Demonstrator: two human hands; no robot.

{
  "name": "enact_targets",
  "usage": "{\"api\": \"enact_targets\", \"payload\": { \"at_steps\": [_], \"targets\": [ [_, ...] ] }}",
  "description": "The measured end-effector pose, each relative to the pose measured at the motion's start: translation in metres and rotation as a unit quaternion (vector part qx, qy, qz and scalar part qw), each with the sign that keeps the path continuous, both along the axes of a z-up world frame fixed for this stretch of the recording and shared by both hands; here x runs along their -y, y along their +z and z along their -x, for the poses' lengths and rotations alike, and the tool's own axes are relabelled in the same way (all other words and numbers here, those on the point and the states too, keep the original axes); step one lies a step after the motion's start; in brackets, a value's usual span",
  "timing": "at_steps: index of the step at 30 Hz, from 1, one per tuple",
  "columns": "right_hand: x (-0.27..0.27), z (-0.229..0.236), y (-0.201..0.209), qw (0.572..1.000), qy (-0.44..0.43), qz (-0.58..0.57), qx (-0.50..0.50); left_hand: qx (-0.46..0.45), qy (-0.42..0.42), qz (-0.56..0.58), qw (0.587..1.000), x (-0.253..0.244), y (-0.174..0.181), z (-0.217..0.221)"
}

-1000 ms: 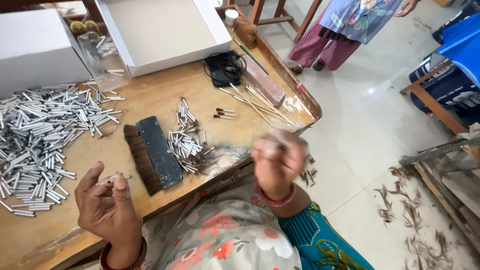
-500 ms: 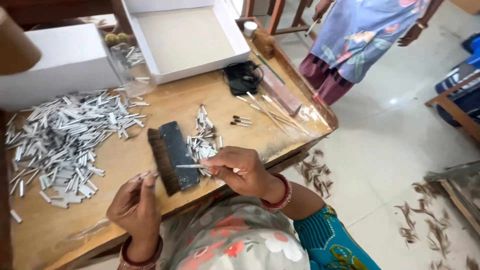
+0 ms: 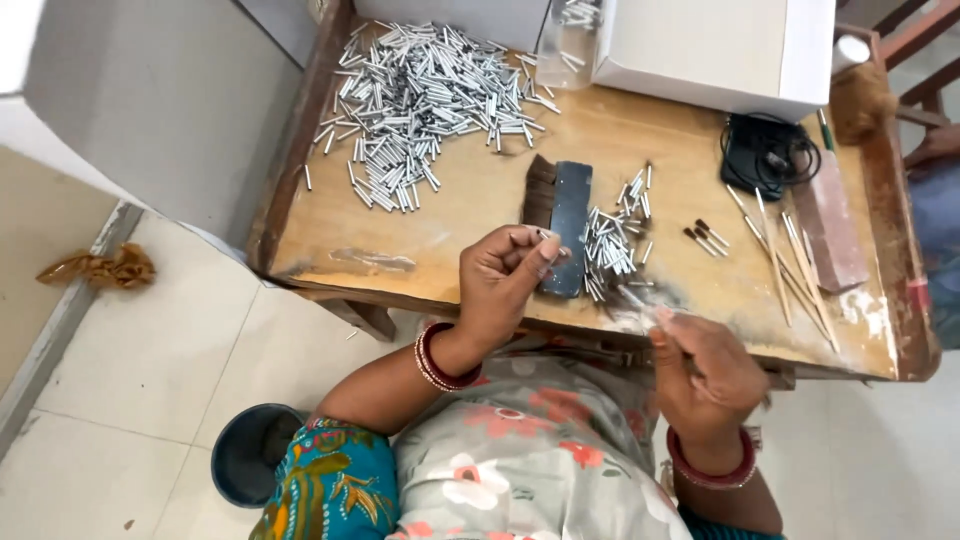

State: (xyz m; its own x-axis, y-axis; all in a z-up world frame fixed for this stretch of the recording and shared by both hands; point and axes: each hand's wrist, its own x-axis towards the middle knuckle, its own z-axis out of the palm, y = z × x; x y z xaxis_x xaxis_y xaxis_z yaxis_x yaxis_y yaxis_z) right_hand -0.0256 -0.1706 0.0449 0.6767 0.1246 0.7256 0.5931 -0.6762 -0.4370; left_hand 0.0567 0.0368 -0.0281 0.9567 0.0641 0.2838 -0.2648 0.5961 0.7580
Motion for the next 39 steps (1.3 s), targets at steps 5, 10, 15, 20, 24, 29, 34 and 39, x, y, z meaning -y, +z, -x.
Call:
{"api": "enact_targets", "payload": {
  "at_steps": [5,10,15,20,24,29,34,39],
  "targets": [
    [-0.019,-0.015,-0.011,1.000,-0.001,0.025,0.009,-0.036,-0.014,-0.008,0.999,0.008,-0.003,0.002],
    [-0.020,-0.016,-0.015,0.998,-0.013,0.048,0.033,-0.017,-0.029,-0.005,0.999,0.011,-0.006,0.008],
    [-0.022,-0.009,-0.015,0.996,-0.021,0.059,0.056,-0.015,-0.028,-0.008,0.999,0.013,-0.004,0.013],
    [-0.025,-0.005,-0.014,0.995,-0.033,0.073,0.060,0.009,-0.028,-0.024,0.999,0.016,-0.005,0.018],
    [-0.025,-0.006,-0.019,0.995,-0.045,0.067,0.058,0.021,-0.015,-0.031,0.999,0.018,-0.003,0.018],
    [-0.024,-0.010,-0.020,0.998,-0.029,0.055,0.033,0.019,-0.032,-0.055,0.998,0.017,-0.007,0.015],
    [-0.022,-0.008,-0.010,1.000,-0.007,0.013,-0.023,0.019,-0.010,-0.060,0.998,0.011,0.009,0.023],
    [-0.017,-0.007,-0.032,0.987,0.088,-0.130,-0.025,0.116,-0.031,-0.124,0.985,0.016,0.029,0.050]
  ]
}}
